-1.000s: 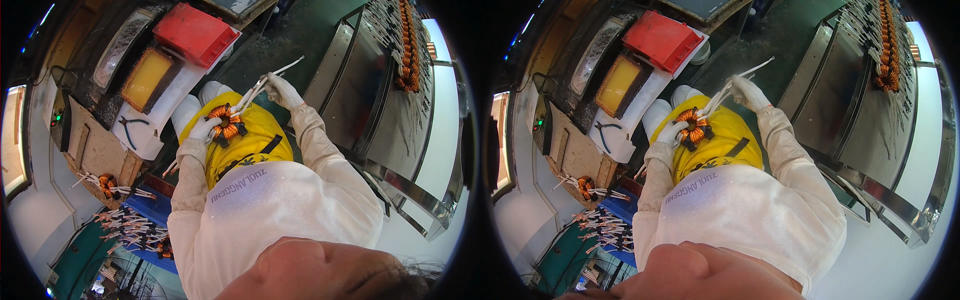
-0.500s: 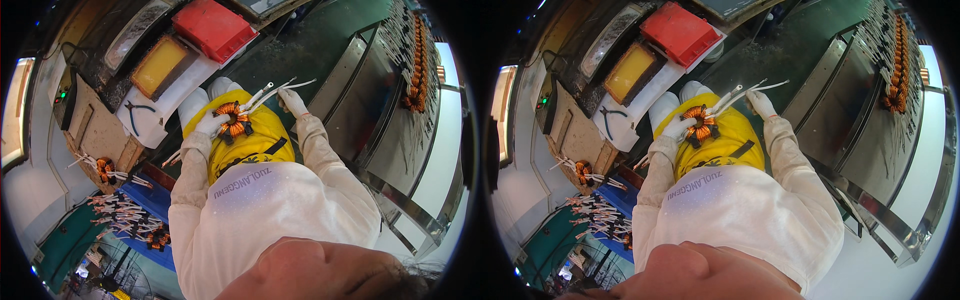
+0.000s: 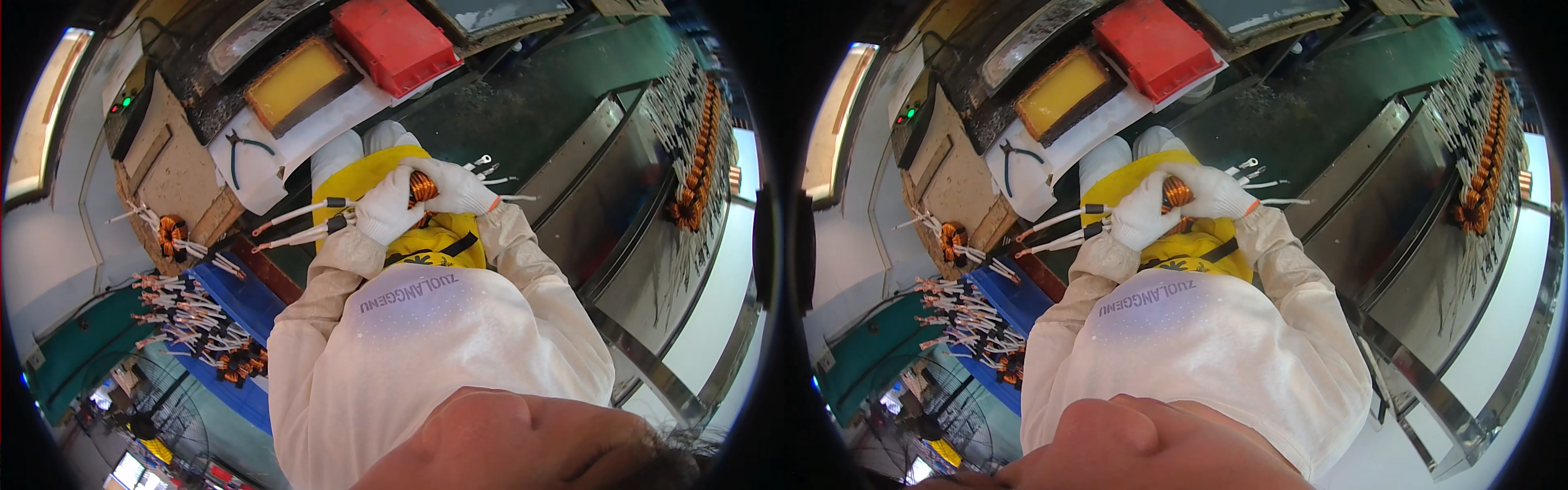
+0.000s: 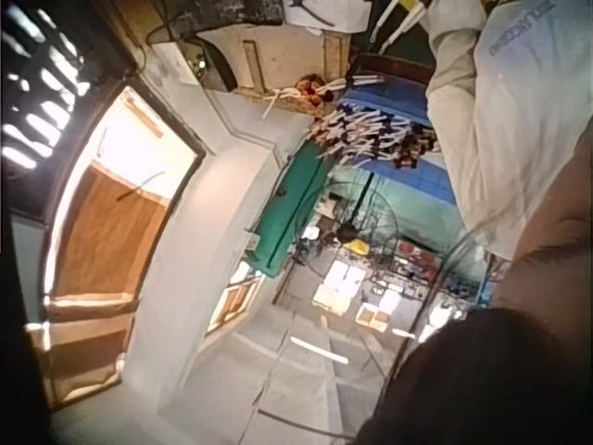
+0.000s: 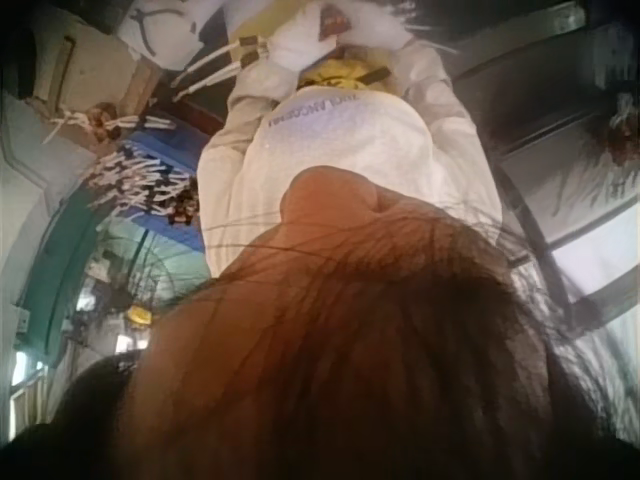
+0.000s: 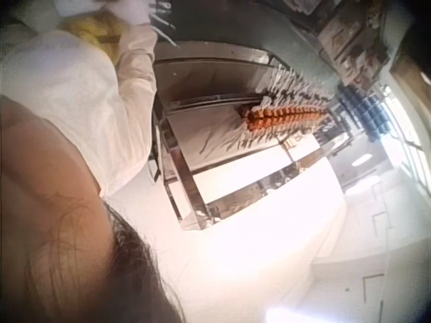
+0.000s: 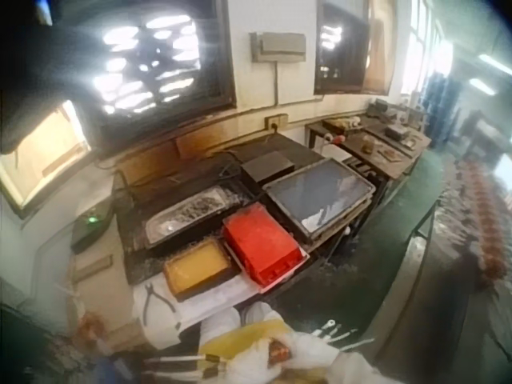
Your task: The recorder is tinning the ends of multiple thick copper wire leads attached to a toroidal inductor using a solder pot.
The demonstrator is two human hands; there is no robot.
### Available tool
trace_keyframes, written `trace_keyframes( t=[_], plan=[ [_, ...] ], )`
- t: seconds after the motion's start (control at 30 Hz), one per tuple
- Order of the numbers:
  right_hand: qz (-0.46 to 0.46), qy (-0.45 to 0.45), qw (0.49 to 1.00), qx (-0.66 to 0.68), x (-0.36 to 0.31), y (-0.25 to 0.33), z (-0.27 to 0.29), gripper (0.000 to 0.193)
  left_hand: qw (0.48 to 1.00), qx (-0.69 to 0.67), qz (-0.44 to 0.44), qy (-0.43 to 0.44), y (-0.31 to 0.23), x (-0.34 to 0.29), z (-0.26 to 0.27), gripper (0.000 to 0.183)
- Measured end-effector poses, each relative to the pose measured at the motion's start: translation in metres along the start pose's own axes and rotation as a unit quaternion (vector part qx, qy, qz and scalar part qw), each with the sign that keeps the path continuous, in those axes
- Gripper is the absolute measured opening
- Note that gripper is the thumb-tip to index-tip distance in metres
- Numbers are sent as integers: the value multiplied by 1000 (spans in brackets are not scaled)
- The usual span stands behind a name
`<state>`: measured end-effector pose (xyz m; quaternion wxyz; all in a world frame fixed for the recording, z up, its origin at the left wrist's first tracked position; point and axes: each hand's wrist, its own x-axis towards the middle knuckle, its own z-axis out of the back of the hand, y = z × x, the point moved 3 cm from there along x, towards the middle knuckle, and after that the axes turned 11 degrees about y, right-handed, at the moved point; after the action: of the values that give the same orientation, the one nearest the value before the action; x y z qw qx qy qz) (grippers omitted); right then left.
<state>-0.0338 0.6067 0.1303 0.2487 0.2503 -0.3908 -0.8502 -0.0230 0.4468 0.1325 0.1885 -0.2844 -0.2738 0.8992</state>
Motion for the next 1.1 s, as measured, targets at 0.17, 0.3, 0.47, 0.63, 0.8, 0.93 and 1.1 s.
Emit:
trace_keyframes(
  t=[0.17, 0.3, 0.47, 0.63, 0.8, 0.93, 1.1],
  plan=[
    [-14, -29, 999, -17, -3, 2, 7, 66, 995, 75, -54, -41, -12, 2, 14, 57],
    [-19, -60, 998, 14, 0, -8, 2, 75, 986, 110, -99, -71, -11, 13, 13, 53],
    [-24, -117, 993, 26, -5, -29, -26, 69, 985, 108, -115, -71, -3, 15, -4, 50],
    [-60, -117, 989, 63, -12, -40, -24, 60, 953, -11, -245, -177, -13, -30, 22, 42],
    [-102, -106, 979, 140, -9, -34, -7, 57, 991, -64, -80, 84, 52, -43, -9, 21],
    [-79, -106, 982, 137, -4, -18, 16, 58, 965, 208, -148, -61, 76, -36, -45, 26],
    [-14, -127, 989, 76, 5, 3, 36, 53, 975, 200, -74, 64, 94, -28, -56, 33]
  ],
)
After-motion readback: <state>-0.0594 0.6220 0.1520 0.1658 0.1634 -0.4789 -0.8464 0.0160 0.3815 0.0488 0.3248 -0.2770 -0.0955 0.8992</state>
